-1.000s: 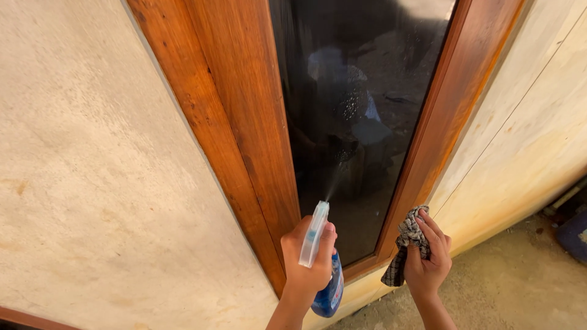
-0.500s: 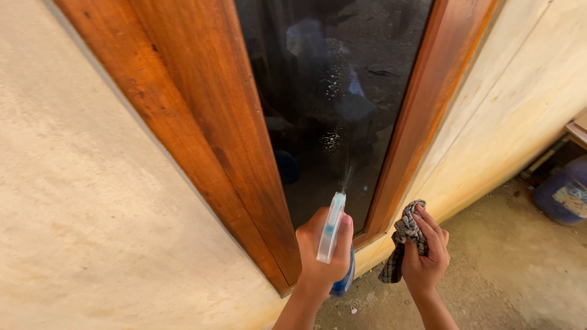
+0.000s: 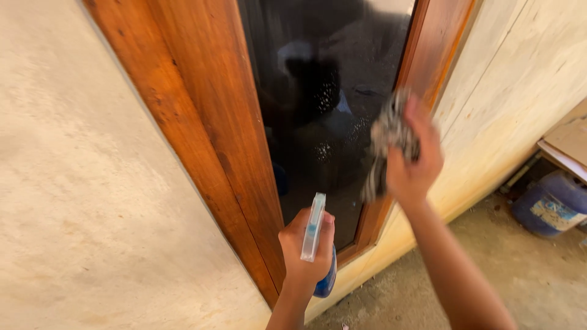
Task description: The recorder is cleaning the glass pane of a wooden door using a liquid cleaner spray and a cloth.
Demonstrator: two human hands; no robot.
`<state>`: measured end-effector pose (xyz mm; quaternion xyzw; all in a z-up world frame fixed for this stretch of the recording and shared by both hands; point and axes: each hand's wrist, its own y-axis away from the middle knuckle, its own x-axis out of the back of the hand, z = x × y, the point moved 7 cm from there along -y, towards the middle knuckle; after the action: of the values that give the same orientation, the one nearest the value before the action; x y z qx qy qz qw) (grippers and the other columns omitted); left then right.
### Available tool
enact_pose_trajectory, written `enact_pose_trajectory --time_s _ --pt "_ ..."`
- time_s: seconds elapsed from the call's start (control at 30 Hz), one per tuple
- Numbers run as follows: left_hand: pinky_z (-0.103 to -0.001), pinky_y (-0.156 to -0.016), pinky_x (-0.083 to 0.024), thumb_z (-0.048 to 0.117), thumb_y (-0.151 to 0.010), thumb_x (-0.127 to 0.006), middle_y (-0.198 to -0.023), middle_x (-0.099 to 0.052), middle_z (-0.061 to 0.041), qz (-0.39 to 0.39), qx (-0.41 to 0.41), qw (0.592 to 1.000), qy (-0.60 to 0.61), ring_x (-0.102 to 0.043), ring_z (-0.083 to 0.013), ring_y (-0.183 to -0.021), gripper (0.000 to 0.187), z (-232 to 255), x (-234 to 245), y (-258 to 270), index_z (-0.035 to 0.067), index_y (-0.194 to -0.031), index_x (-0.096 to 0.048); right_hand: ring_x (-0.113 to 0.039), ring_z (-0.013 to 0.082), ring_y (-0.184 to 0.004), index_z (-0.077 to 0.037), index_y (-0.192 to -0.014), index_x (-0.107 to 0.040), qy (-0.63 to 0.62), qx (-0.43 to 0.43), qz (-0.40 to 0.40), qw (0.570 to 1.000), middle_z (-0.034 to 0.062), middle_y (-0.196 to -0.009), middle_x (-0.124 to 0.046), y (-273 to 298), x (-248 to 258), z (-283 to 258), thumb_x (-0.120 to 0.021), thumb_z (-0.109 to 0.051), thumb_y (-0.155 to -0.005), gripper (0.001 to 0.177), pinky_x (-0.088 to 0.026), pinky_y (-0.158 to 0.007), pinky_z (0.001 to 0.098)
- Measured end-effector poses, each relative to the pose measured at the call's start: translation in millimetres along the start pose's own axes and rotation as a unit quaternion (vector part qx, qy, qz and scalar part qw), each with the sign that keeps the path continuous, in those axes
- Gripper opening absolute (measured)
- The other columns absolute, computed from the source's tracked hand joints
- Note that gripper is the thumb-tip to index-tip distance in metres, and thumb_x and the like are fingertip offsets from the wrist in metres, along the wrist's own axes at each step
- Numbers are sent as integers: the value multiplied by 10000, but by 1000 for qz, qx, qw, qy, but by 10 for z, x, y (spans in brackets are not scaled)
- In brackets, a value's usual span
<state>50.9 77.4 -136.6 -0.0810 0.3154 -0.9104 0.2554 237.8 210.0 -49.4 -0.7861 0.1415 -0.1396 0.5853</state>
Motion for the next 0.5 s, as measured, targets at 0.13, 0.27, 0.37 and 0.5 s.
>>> enact_pose_trajectory --time_s 0.13,0.27,0.37,0.5 --pt "-262 -495 -504 134 -927 -678 -675 -705 -58 -10 26 999 -20 -664 -121 -543 128 35 82 -96 14 -905 -720 -604 325 -1227 -1 -1299 -607 25 66 41 997 166 -1312 -640 -1502 -399 248 -666 -59 -991 319 -472 -1088 395" --pt "-256 -457 -484 161 -944 -671 -640 -695 -55 -12 46 998 -30 -653 -118 -511 165 -38 141 -161 13 -910 -736 -609 332 -952 11 -1054 -665 98 -53 -12 994 157 -1003 -662 -2009 -766 763 -725 -290 -1007 311 -463 -865 411" --pt "-254 -450 -492 171 -955 -663 -636 -701 -48 -5 47 998 -40 -669 -106 -509 185 -115 183 -156 16 -894 -743 -609 319 -1168 -88 -1235 -747 76 188 24 979 112 -1208 -674 -1702 -850 540 -679 -150 -954 295 -485 -1026 448" --pt "-263 -420 -468 178 -940 -669 -598 -693 -52 -5 71 995 -63 -649 -109 -469 194 -313 174 -131 18 -877 -758 -604 264 -1342 -164 -1337 -693 30 315 41 948 104 -1439 -637 -539 -922 693 -552 -114 -939 426 -482 -1058 453"
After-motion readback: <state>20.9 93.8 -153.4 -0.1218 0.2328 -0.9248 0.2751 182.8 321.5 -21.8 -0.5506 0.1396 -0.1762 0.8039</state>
